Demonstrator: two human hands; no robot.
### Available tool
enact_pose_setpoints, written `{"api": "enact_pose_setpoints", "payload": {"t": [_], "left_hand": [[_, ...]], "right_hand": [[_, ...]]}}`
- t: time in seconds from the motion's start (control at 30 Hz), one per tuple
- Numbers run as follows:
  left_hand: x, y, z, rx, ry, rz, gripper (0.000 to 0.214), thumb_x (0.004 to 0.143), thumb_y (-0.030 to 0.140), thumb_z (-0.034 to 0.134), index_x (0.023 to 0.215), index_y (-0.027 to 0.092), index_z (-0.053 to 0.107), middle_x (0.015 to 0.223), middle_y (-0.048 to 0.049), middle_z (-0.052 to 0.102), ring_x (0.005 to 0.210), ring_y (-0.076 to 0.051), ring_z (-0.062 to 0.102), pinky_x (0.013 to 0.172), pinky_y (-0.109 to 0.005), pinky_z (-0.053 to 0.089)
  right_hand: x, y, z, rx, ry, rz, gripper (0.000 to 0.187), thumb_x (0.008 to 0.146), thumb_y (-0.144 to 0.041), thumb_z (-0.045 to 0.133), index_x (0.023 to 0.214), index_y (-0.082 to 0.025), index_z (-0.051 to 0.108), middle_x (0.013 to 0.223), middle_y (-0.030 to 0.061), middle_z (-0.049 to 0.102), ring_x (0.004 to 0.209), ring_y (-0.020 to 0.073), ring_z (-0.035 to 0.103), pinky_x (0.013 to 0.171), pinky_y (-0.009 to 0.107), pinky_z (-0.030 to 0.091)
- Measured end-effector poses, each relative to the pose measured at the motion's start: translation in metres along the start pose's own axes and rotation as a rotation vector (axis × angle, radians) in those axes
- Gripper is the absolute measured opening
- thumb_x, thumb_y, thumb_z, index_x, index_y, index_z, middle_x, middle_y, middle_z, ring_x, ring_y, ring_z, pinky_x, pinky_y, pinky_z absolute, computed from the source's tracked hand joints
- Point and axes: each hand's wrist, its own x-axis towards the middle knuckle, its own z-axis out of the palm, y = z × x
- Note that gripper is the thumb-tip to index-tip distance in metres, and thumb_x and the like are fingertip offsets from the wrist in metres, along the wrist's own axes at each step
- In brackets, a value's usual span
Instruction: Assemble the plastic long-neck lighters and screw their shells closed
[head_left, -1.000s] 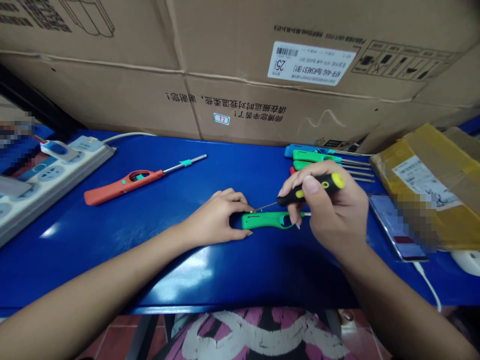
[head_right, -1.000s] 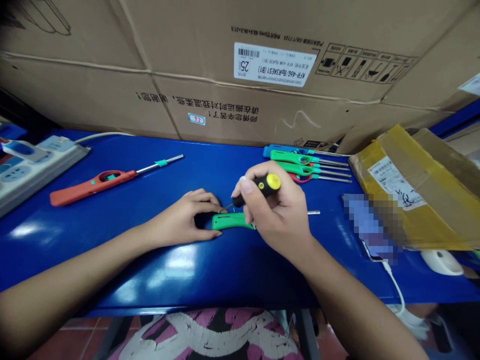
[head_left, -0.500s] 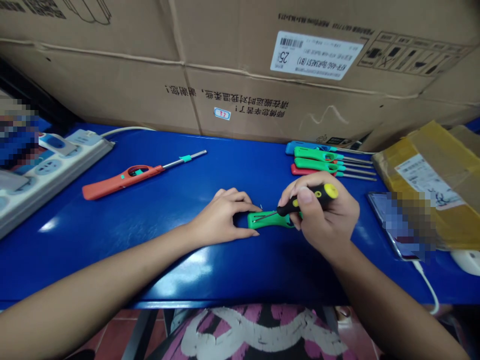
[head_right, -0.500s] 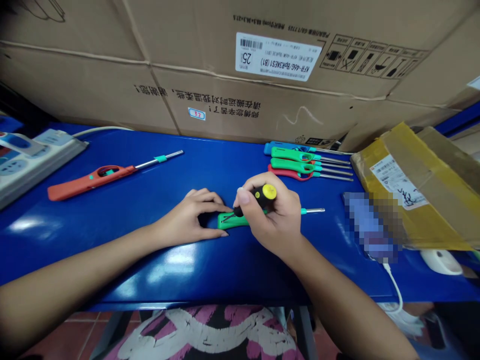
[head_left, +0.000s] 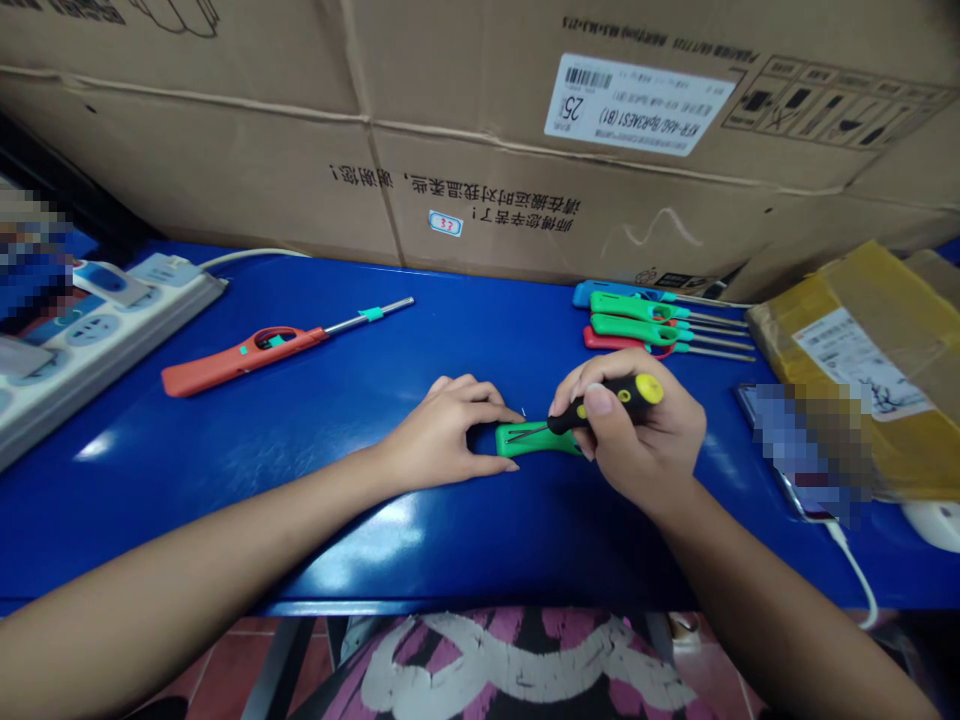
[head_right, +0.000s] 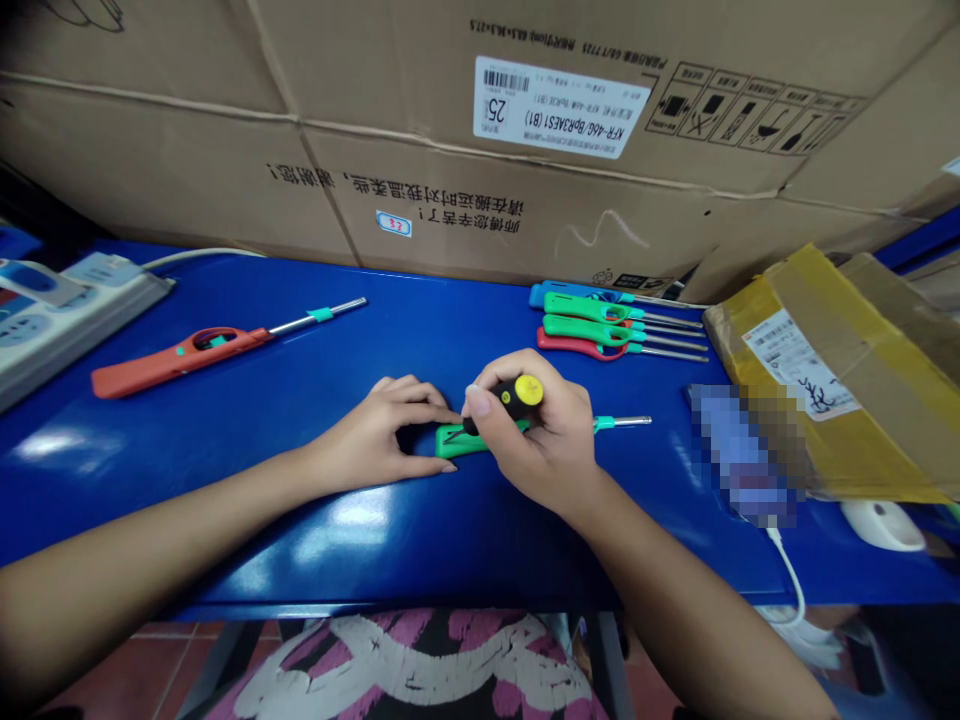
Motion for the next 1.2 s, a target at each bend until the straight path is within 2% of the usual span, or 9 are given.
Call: {"api": "enact_pose_setpoints", "payload": {"t": [0.23,0.37,0.43,0.6,0.67,0.8,1.0,1.13,1.2], "left_hand": [[0.0,-0.002,0.002,0.015,0.009,0.01,0.045,0.078,0.053,0.08,0.115,0.029,0.072,0.109,-0.0024,0.068,0.099,-0.023,0.058,0.085,-0.036,0.033],[-0.001,-0.003,0.003,0.022,0.013,0.019,0.045,0.078,0.053,0.08,0.116,0.029,0.072,0.112,-0.0026,0.069,0.101,-0.024,0.058,0.087,-0.037,0.034],[-0.001,-0.004,0.004,0.028,0.017,0.026,0.045,0.079,0.054,0.079,0.116,0.029,0.072,0.111,-0.0026,0.069,0.101,-0.024,0.058,0.086,-0.037,0.034],[-0.002,-0.006,0.004,0.046,0.025,0.043,0.043,0.08,0.054,0.077,0.115,0.029,0.071,0.116,-0.0036,0.069,0.105,-0.026,0.058,0.087,-0.038,0.033],[-0.002,-0.006,0.005,0.049,0.027,0.049,0.043,0.081,0.054,0.077,0.114,0.028,0.071,0.119,-0.0041,0.068,0.108,-0.027,0.058,0.089,-0.039,0.034],[-0.002,-0.006,0.006,0.049,0.041,0.058,0.041,0.082,0.053,0.075,0.111,0.025,0.071,0.121,-0.006,0.068,0.108,-0.027,0.058,0.092,-0.041,0.035],[-0.001,-0.006,0.006,0.056,0.032,0.042,0.043,0.079,0.055,0.078,0.111,0.027,0.072,0.109,-0.0043,0.069,0.099,-0.025,0.059,0.084,-0.038,0.036],[-0.001,-0.007,0.007,0.071,0.035,0.05,0.045,0.08,0.057,0.076,0.115,0.029,0.071,0.115,-0.0047,0.068,0.102,-0.026,0.058,0.085,-0.039,0.036],[-0.002,-0.007,0.007,0.08,0.041,0.05,0.044,0.08,0.057,0.075,0.112,0.027,0.072,0.117,-0.0059,0.068,0.104,-0.027,0.058,0.085,-0.038,0.036]], "right_hand": [[0.0,0.001,0.001,-0.025,-0.036,0.018,0.009,0.095,-0.029,0.064,0.098,-0.022,0.06,0.076,-0.0004,0.067,0.053,0.01,0.057,0.048,0.024,0.047],[0.004,-0.002,0.001,-0.064,-0.052,-0.064,0.035,0.094,-0.026,0.065,0.127,-0.026,0.055,0.086,0.0013,0.069,0.068,0.0146,0.066,0.06,0.028,0.056],[0.006,-0.007,-0.001,-0.073,-0.126,-0.085,0.04,0.096,-0.026,0.062,0.134,-0.029,0.052,0.094,0.0028,0.068,0.074,0.0158,0.068,0.063,0.029,0.057],[0.011,-0.03,-0.017,-0.131,-0.483,0.012,0.045,0.103,-0.026,0.045,0.148,-0.029,0.042,0.125,0.0085,0.064,0.084,0.0157,0.071,0.066,0.029,0.06],[0.013,-0.036,-0.021,-0.207,-0.539,-0.008,0.049,0.103,-0.024,0.046,0.151,-0.03,0.039,0.128,0.0082,0.064,0.09,0.0174,0.071,0.07,0.03,0.061],[0.017,-0.033,-0.014,-0.316,-0.495,-0.137,0.043,0.1,-0.022,0.051,0.142,-0.031,0.048,0.122,0.0051,0.069,0.097,0.0194,0.071,0.077,0.032,0.061],[0.02,-0.02,0.0,-0.531,-0.125,-0.314,0.02,0.089,-0.037,0.072,0.104,-0.026,0.064,0.091,0.0028,0.074,0.08,0.019,0.071,0.07,0.028,0.059],[0.02,-0.025,-0.005,-0.49,-0.261,-0.249,0.03,0.101,-0.027,0.048,0.129,-0.022,0.058,0.125,0.008,0.07,0.107,0.0218,0.069,0.085,0.034,0.058],[0.018,-0.026,-0.007,-0.419,-0.357,-0.222,0.04,0.103,-0.023,0.043,0.143,-0.024,0.048,0.132,0.0072,0.067,0.107,0.0196,0.069,0.085,0.032,0.058]]}}
